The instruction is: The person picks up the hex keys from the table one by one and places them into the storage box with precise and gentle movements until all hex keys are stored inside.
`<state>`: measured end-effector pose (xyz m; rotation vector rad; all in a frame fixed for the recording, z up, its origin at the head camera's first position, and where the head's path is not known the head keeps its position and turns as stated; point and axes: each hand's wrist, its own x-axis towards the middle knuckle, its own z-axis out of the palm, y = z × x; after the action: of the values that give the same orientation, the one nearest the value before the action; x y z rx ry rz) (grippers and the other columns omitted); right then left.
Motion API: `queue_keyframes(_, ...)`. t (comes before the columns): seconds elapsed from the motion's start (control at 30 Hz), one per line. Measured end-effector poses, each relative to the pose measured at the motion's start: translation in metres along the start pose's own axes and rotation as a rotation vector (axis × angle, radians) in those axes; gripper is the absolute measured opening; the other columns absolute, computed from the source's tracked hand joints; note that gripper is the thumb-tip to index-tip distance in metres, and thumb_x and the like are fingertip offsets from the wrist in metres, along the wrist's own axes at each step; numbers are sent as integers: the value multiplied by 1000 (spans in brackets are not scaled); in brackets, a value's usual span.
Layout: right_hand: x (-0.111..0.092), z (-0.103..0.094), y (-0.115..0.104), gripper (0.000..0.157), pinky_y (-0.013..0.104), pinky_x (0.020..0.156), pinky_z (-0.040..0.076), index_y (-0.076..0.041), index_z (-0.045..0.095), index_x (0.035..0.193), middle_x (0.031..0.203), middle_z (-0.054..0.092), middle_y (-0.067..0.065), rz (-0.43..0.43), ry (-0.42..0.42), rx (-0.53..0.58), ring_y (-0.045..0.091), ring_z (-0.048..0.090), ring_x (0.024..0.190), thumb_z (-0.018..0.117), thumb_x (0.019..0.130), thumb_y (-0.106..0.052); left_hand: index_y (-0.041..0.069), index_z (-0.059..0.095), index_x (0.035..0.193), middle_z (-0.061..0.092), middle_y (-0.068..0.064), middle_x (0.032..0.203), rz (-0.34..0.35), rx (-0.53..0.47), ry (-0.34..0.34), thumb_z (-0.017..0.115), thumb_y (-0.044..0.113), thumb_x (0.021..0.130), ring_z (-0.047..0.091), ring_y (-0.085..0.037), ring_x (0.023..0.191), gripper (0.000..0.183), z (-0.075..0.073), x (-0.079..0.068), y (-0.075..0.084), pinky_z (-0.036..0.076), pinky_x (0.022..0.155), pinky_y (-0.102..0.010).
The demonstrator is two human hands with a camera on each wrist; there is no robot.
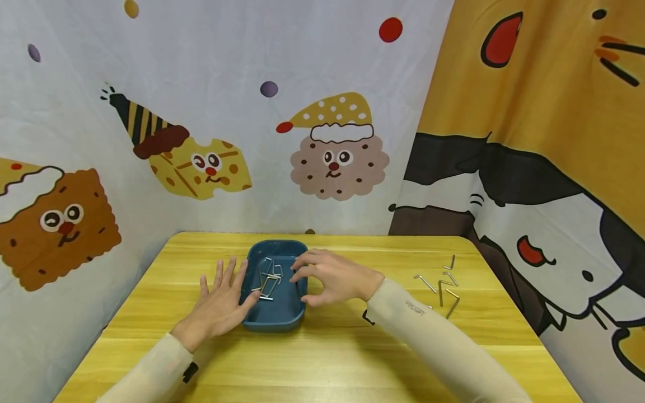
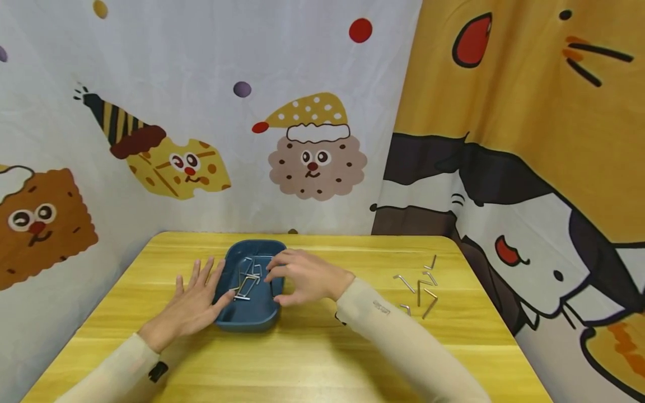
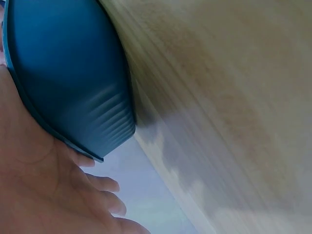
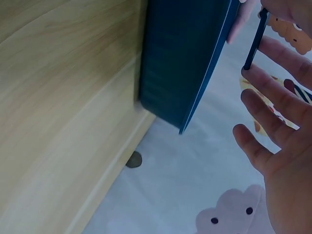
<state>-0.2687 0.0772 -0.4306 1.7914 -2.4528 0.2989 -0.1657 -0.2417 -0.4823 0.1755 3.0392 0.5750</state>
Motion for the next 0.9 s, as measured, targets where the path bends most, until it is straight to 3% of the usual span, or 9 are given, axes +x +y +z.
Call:
queue_keyframes(0.23, 20, 1, -6, 44, 46, 130, 56, -18, 84, 141, 155, 76, 7, -30, -34, 2, 27, 69, 147, 86, 105, -45, 7, 17, 188, 5, -32, 194, 1, 9, 4, 50, 64, 120, -2, -65, 178, 95, -1, 1, -1, 1, 130, -98)
queue_keyframes(0.6, 47, 2, -13, 45, 47, 134, 52, -24, 82, 146, 160, 74, 3, -25, -150, -81, 26, 65, 154, 81, 109, -49, 7, 16, 188, 7, -33, 194, 0, 6, 7, 50, 62, 120, -2, -65, 179, 93, 1, 0, -3, -2, 130, -98)
queue_keyframes(0.9, 69, 5, -16, 43, 46, 129, 56, -25, 84, 143, 150, 78, -1, -23, -211, -107, 21, 70, 145, 83, 108, -49, 9, 12, 189, 2, -30, 195, -3, -2, -3, 48, 63, 121, -5, -63, 179, 94, 3, 1, -5, -5, 130, -97)
